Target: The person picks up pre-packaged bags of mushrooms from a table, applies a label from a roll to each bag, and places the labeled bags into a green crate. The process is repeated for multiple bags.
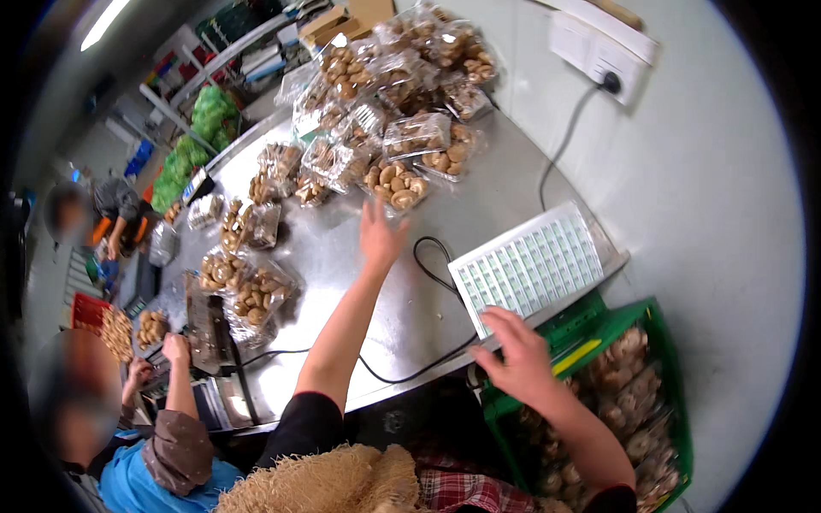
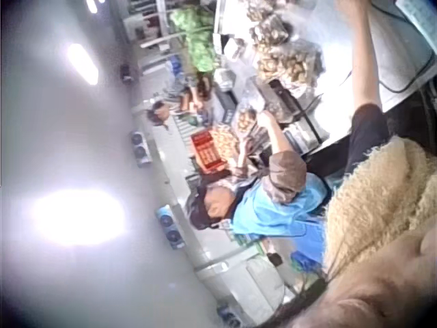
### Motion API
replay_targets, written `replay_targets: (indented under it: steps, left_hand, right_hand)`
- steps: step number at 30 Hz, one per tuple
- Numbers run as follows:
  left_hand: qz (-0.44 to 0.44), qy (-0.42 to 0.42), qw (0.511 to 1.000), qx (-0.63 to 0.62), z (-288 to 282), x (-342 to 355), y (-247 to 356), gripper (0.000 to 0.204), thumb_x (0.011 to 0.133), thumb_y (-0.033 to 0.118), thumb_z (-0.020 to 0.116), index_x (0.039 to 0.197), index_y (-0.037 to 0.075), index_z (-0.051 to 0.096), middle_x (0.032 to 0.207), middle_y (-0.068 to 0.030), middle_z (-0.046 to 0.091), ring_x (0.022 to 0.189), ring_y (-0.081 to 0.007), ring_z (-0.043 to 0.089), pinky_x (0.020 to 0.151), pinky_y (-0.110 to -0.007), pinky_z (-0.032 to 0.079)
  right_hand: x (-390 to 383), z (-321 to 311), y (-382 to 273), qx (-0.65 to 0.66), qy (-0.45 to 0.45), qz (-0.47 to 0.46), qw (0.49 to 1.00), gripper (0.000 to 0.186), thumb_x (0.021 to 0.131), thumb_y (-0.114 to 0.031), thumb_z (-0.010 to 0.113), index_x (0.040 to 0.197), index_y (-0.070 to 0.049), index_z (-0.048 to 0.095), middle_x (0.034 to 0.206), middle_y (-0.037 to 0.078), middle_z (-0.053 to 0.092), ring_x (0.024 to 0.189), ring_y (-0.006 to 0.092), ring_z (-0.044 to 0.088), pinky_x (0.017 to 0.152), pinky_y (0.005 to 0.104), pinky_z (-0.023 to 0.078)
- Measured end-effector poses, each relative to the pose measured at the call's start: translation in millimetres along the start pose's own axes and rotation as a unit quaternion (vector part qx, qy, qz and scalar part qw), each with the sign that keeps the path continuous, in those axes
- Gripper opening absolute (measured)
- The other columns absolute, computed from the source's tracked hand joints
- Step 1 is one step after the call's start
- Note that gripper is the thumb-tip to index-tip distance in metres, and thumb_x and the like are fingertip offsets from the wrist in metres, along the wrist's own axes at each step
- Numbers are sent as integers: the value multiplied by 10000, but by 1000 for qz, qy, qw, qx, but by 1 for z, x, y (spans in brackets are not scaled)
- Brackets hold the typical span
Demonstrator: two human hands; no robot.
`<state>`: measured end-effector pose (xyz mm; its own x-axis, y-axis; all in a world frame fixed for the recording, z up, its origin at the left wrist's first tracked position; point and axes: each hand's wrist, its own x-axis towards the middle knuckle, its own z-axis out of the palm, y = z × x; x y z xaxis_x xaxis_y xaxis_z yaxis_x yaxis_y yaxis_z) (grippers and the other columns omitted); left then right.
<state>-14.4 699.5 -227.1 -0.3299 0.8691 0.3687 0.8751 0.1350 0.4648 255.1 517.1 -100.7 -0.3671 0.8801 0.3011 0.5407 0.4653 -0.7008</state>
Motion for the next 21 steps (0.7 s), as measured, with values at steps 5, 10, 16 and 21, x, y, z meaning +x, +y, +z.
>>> replay_targets:
  steps: [5,10,16,21]
  left_hand:
    - [195,-74,970,121,19,38,-52,469,796,176,592,1258,144,519,1375,-104,425,1253,-339,408,929,-371,466]
    - [279,-142,949,28,-46,-33,-95,424,796,139,570,1220,150,552,1352,-58,458,1232,-332,434,913,-377,486]
    - [59,234,964,110,-193,-10,-181,584,734,214,687,1248,9,498,1272,-186,514,1148,-375,499,977,-449,384]
    - [-447,299,820,-199,-239,0,-286,669,763,331,722,1203,-116,487,1131,-191,576,984,-282,560,861,-389,439]
  right_hand:
    - [66,69,-4,-19,-73,-42,996,436,751,-186,708,1130,-34,555,1154,141,561,1001,315,583,807,366,497]
    - [114,101,34,34,-42,93,994,465,782,-196,683,1179,-14,523,1141,184,559,959,328,593,798,397,486]
    - [160,181,59,-50,-126,192,972,659,778,-305,699,1265,38,417,1125,219,569,967,314,599,811,385,493]
    - [188,198,32,-28,-99,230,968,789,714,-374,744,1308,1,385,1174,236,533,1077,364,540,902,412,444]
